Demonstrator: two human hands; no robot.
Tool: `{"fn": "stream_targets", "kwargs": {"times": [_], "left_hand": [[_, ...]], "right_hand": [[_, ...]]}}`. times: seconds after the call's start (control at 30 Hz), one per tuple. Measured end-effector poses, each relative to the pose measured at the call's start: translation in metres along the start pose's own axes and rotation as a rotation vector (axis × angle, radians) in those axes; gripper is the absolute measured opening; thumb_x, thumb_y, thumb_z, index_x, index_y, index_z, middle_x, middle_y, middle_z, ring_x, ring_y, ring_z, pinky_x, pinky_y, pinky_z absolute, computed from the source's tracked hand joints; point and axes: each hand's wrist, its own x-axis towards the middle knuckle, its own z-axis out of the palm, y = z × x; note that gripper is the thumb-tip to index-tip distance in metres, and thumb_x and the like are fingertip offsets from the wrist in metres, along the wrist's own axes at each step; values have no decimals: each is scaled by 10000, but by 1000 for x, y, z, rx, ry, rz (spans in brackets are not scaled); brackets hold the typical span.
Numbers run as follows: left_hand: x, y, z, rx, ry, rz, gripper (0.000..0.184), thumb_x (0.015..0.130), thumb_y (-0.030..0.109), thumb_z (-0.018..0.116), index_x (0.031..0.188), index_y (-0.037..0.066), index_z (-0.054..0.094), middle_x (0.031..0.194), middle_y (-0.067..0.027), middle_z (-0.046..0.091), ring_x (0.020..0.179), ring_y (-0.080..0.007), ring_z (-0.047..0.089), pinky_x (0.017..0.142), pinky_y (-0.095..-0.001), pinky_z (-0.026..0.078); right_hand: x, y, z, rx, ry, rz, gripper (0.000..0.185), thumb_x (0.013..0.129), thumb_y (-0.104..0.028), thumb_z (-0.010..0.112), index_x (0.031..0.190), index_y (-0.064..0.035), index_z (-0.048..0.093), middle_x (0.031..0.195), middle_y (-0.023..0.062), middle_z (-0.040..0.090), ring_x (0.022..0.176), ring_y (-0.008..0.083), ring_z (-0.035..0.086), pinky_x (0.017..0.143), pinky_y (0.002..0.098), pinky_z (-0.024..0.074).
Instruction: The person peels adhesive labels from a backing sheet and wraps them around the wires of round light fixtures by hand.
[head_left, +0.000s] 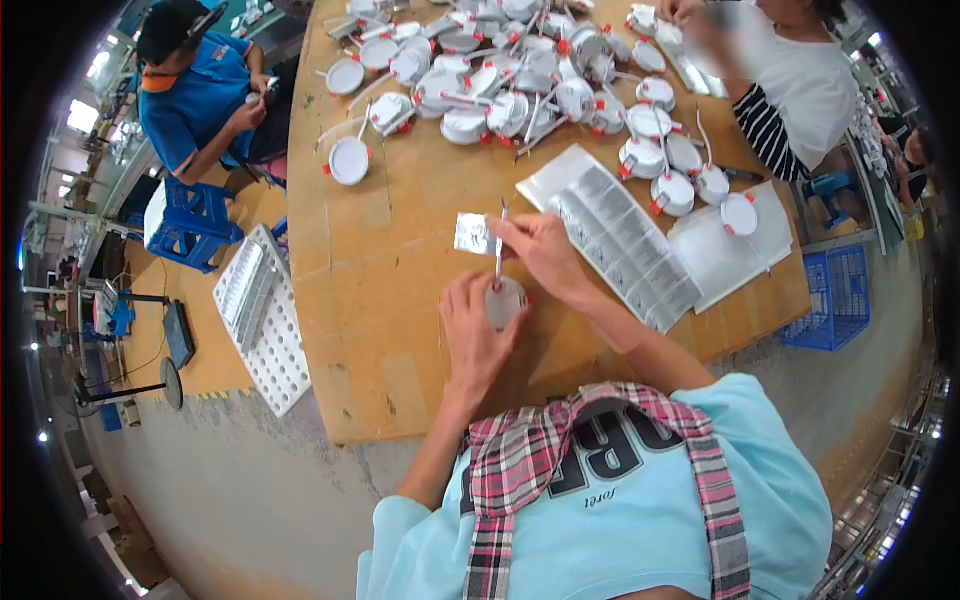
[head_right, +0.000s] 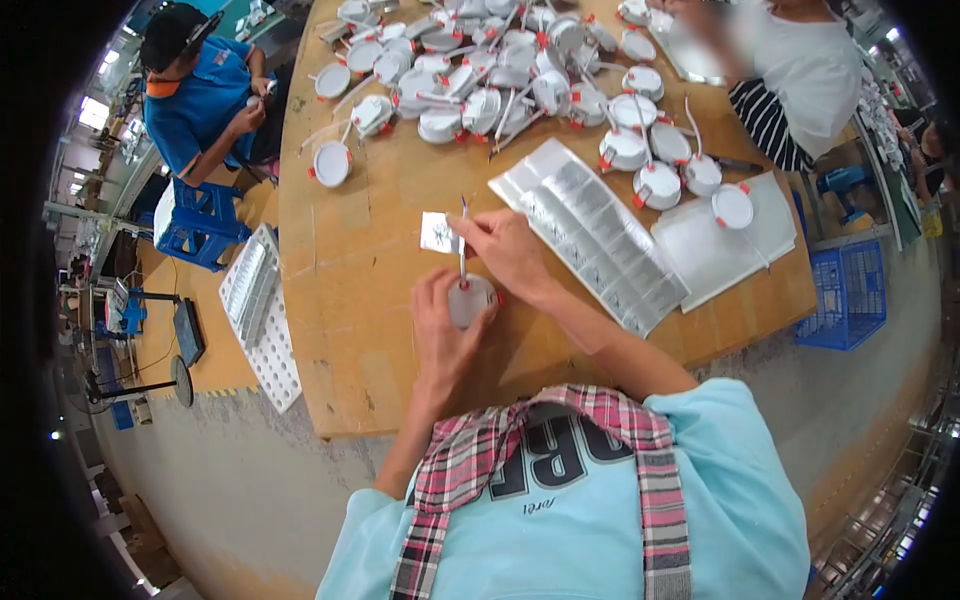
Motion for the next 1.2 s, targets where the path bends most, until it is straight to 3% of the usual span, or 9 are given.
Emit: {"fn": "stream_targets", "kwargs": {"times": [0.1,0.3,0.47,0.97,1.07,1.2], "left_hand": [[-6,-7,8,-7,-39,-15,504,741,193,778,1149,5,551,1141,-174,541,1079,-350,506,944,-440,404],[-6,-7,1,-62,-82,-13,499,749,173,766,1157,-5,539,1152,-180,532,1090,-354,496,961,-441,387],[-9,-4,1,-62,-96,3,474,762,134,715,1168,-1,512,1173,-176,508,1115,-358,463,977,-454,357],[-9,-10,6,-9,-124,10,570,723,170,780,1173,6,470,1201,-177,468,1147,-364,423,995,-464,331],[-8,-13,4,-53,-134,-15,555,733,160,779,1170,6,473,1200,-173,471,1146,-361,427,996,-465,327],[-1,-25,-8,-10,-63,-26,580,731,171,787,1189,4,473,1175,-179,486,1118,-357,440,984,-452,347]], "right_hand": [[-2,-3,-1,10,-2,17,399,929,-304,619,796,65,695,673,58,670,639,81,626,576,248,494],[-4,-10,-6,0,26,-95,322,892,-256,682,846,62,703,723,91,700,680,108,661,610,255,501],[-5,-19,-15,-130,-8,-50,289,855,-224,718,895,62,703,776,122,717,701,129,676,624,259,505],[-3,-22,-25,-132,-146,-29,208,856,-172,692,887,34,699,738,72,696,688,99,646,672,242,500],[0,-16,-29,-117,-187,19,198,866,-156,695,928,32,686,843,64,689,759,81,632,696,234,493],[-10,-27,-45,-223,-40,-119,197,872,-153,675,984,9,676,919,83,679,828,145,634,757,279,496]]}}
